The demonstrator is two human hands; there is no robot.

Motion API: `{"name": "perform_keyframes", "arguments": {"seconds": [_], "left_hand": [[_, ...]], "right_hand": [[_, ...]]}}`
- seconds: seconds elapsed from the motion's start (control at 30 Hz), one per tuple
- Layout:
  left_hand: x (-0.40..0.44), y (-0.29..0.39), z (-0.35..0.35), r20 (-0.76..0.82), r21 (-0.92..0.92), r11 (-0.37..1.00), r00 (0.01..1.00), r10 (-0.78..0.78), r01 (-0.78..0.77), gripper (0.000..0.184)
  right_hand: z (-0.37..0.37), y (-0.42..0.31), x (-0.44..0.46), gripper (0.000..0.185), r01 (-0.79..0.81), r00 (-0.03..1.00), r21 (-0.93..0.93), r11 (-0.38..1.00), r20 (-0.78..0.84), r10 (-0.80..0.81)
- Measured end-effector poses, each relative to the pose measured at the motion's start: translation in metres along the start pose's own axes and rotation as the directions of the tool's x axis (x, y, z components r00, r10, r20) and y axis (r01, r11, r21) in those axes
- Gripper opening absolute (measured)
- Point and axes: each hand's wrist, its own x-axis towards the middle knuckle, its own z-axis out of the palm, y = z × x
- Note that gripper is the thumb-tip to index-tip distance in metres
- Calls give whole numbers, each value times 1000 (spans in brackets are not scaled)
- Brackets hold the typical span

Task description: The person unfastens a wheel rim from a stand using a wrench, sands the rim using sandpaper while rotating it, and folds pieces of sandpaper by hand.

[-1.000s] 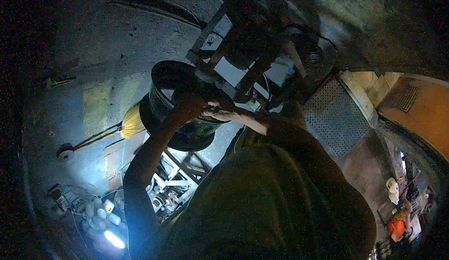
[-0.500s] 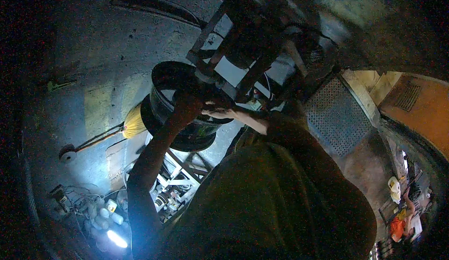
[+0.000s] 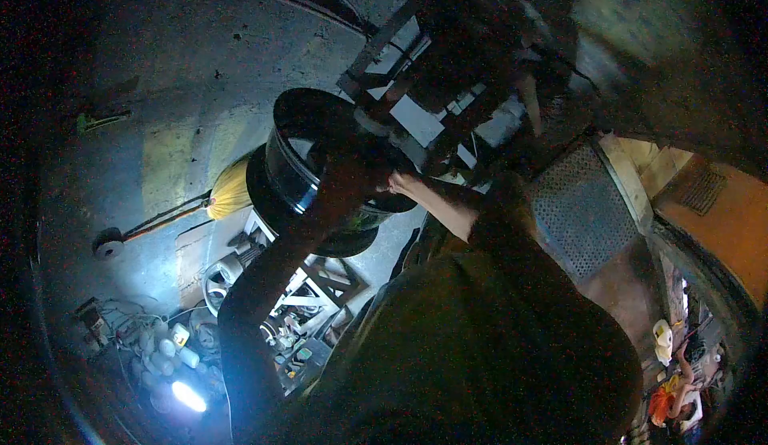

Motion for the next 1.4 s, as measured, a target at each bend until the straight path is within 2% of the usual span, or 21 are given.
{"name": "perform_keyframes", "arguments": {"seconds": [0.07, 0.13, 0.23, 0.27, 0.33, 0.43, 0.57, 0.63, 0.77, 0.83, 0.97, 1.03, 1.13, 1.17, 1.23, 1.27, 1.33, 1.4], "left_hand": [[-5, 4, -7, 27, 54, 998, 999, 20, -21, 22], [-8, 1, -17, 164, -250, 967, 986, -15, 56, 19], [-11, -1, -9, 239, -245, 966, 971, -20, 80, 20], [-9, -1, -9, 241, -243, 966, 970, -23, 84, 20], [-7, -1, -10, 80, -143, 990, 996, 25, -13, 21], [-10, -4, -9, 123, -179, 984, 992, 20, 2, 19], [-13, -8, -17, 106, -167, 985, 993, 53, -34, 15], [-17, -14, -12, 228, -141, 990, 973, 25, 7, 10], [-18, -22, -9, 197, -132, 991, 980, 39, -13, 9], [-15, -24, -14, 120, -106, 993, 991, 61, -49, 8], [-9, -22, -28, 199, -172, 985, 979, 39, -4, 9], [-7, -25, -23, 15, -56, 997, 999, 45, -44, 12], [-8, -20, -30, -17, -84, 996, 999, -36, 35, 14], [-11, -21, -30, -18, -83, 996, 999, -42, 40, 14], [-16, -27, -30, 198, 12, 999, 980, -38, 37, 14], [-15, -28, -29, 199, 12, 999, 979, -46, 45, 14], [-14, -31, -29, 93, 0, 998, 994, -57, 57, 14], [-17, -33, -32, 136, -30, 997, 988, -71, 75, 13]], "right_hand": [[8, 0, 5, 23, -5, 1000, -1, 1000, -17, 5], [12, 0, 10, 24, -8, 999, 0, 1000, -34, 8], [19, 0, 15, 24, -7, 999, 3, 1000, -50, 7], [19, 0, 17, 25, -5, 999, 5, 1000, -52, 6], [22, -1, 21, 25, -2, 998, 9, 1000, -56, 3], [21, -2, 24, 26, 3, 998, 7, 1000, -62, -3], [23, -5, 27, 27, 7, 998, 5, 1000, -65, -7], [26, -7, 30, 27, 7, 998, 10, 1000, -66, -7], [30, -9, 37, 28, 6, 998, 19, 1000, -68, -5], [29, -10, 39, 29, 8, 998, 23, 1000, -68, -7], [32, -15, 34, 30, 7, 998, 20, 1000, -55, -6], [38, -20, 33, 31, 9, 999, 17, 1000, -44, -8], [42, -22, 33, 32, 11, 999, 25, 1000, -35, -10], [42, -22, 31, 33, 9, 1000, 31, 999, -25, -9], [39, -23, 31, 33, 12, 1000, 37, 999, -17, -11], [38, -24, 30, 34, 12, 1000, 40, 999, -8, -12], [38, -24, 26, 34, 10, 1000, 47, 999, 10, -11], [38, -22, 24, 35, 6, 1000, 52, 999, 25, -8]]}}
